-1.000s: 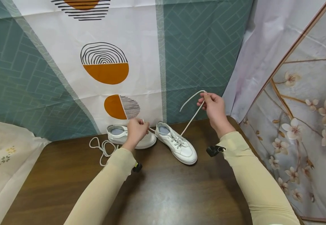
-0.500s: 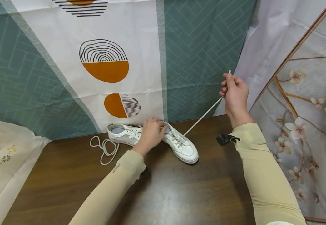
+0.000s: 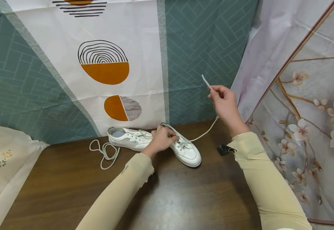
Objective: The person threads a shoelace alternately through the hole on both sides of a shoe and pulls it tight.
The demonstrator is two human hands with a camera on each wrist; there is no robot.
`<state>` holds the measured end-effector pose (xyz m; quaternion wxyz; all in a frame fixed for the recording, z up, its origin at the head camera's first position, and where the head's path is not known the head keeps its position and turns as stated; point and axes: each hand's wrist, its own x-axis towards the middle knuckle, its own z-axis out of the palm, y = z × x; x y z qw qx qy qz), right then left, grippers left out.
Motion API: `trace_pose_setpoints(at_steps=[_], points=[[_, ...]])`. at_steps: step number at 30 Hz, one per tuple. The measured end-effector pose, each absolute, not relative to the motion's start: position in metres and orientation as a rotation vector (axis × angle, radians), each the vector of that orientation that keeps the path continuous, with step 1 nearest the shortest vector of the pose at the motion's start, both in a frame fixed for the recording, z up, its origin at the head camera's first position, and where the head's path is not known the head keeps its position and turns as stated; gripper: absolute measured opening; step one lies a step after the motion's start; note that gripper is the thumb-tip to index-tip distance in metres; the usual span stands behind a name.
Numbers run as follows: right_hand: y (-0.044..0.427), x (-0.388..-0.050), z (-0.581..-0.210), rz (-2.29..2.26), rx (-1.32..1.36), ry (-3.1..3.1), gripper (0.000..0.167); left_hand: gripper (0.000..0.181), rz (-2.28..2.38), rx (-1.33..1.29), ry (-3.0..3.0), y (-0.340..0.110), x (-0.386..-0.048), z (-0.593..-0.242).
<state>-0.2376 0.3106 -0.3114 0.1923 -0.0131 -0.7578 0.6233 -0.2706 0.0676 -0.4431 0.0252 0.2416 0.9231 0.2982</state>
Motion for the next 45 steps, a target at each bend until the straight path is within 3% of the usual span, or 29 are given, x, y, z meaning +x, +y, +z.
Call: trace_pose_setpoints(at_steps=[8,18,45], points=[[0.281,-0.234,-0.372,1.200,0.067,-2.783,0.035,0.026,0.955,0.640,2.812,0.074,-0.265,-0.442],[0.264,-0.229,-0.414,1.134,0.170,-3.008,0.018,0.018,0.987,0.644,2.815,0.071,-0.266,-0.446],[0.253,-0.228,-0.427,0.897,0.259,-2.999,0.011,0.018,1.025,0.684,2.776,0.065,-0.267,-0.447]])
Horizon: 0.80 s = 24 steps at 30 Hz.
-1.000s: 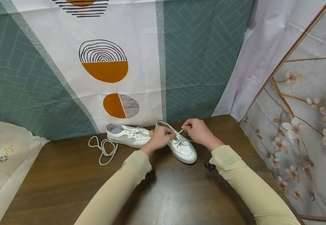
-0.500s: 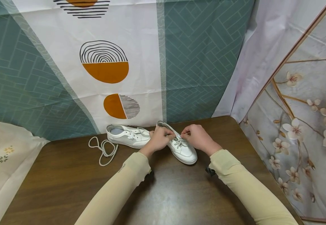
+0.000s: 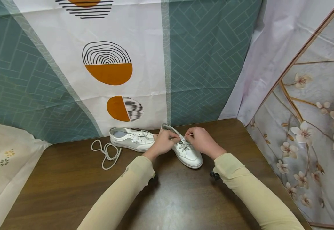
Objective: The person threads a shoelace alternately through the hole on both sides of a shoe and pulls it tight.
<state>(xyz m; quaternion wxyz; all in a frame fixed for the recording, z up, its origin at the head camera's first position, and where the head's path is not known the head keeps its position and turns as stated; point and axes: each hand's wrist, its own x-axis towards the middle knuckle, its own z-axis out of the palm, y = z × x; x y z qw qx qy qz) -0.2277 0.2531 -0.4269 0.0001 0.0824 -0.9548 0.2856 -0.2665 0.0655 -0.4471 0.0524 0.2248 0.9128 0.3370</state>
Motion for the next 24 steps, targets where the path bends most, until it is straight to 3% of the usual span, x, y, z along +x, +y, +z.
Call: trace_pose_setpoints(at_steps=[24], points=[[0.2523,-0.2294,-0.4289,0.872,0.252,-3.001,0.013,0.017,0.996,0.693,2.797,0.0658,-0.2654,-0.4451]])
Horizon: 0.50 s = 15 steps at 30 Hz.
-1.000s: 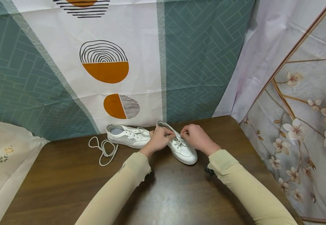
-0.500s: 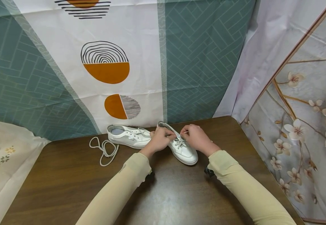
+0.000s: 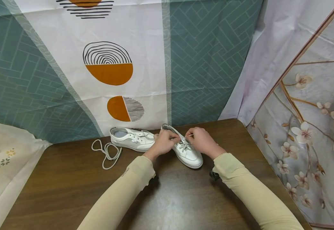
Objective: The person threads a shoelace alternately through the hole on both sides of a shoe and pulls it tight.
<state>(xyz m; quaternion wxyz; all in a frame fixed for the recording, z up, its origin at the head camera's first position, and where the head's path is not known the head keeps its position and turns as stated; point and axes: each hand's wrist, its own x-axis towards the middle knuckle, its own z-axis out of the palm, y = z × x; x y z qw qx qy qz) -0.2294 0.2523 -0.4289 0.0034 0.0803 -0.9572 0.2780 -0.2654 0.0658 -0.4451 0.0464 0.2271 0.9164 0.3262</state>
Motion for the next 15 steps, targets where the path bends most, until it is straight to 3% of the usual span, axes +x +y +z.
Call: trace_pose_setpoints(at_steps=[15], points=[[0.2561,-0.2302,-0.4334,0.986,0.215,-3.012,0.016,0.016,1.019,0.714,2.801,0.0655,-0.2648,-0.4468]])
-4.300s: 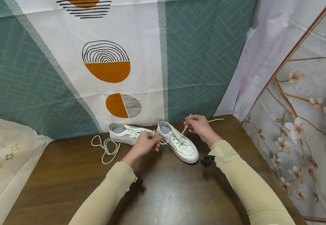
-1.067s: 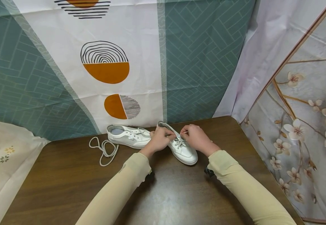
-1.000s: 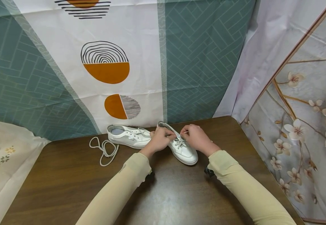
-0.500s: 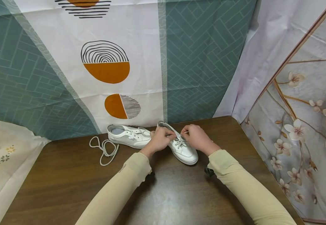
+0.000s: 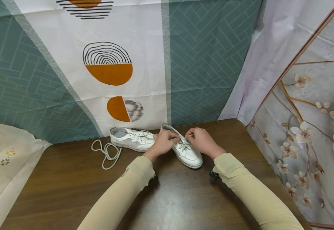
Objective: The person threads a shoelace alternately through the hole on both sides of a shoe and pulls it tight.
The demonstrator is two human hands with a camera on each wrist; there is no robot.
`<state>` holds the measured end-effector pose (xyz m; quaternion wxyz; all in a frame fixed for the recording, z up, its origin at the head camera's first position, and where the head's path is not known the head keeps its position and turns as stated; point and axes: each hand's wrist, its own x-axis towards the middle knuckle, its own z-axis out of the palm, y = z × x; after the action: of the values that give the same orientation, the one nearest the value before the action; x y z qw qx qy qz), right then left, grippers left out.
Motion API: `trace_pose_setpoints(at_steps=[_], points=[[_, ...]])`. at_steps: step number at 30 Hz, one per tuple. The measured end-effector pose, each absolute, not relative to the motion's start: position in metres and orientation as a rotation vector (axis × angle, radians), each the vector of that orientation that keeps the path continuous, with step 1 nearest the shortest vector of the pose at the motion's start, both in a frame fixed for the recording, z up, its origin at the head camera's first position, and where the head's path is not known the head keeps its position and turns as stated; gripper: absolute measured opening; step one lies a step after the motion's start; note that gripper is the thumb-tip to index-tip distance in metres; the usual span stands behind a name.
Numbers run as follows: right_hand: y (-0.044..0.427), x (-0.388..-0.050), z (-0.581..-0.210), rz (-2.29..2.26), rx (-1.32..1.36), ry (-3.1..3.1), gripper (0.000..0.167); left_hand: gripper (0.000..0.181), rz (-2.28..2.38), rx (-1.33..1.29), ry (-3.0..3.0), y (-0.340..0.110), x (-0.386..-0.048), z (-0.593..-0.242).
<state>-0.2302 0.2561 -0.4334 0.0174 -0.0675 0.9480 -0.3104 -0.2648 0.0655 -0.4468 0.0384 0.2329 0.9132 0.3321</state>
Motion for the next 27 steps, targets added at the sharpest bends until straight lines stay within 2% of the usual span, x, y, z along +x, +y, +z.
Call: trace_pose_setpoints(at_steps=[11,27], points=[[0.2566,-0.2294,-0.4346,-1.108,-0.215,2.901,0.017,0.015,1.006,0.712,2.818,0.0664,-0.2656,-0.4505],[0.2524,-0.2290,-0.4409,-1.035,-0.202,3.003,0.015,0.014,1.039,0.721,2.817,0.0657,-0.2659,-0.4525]])
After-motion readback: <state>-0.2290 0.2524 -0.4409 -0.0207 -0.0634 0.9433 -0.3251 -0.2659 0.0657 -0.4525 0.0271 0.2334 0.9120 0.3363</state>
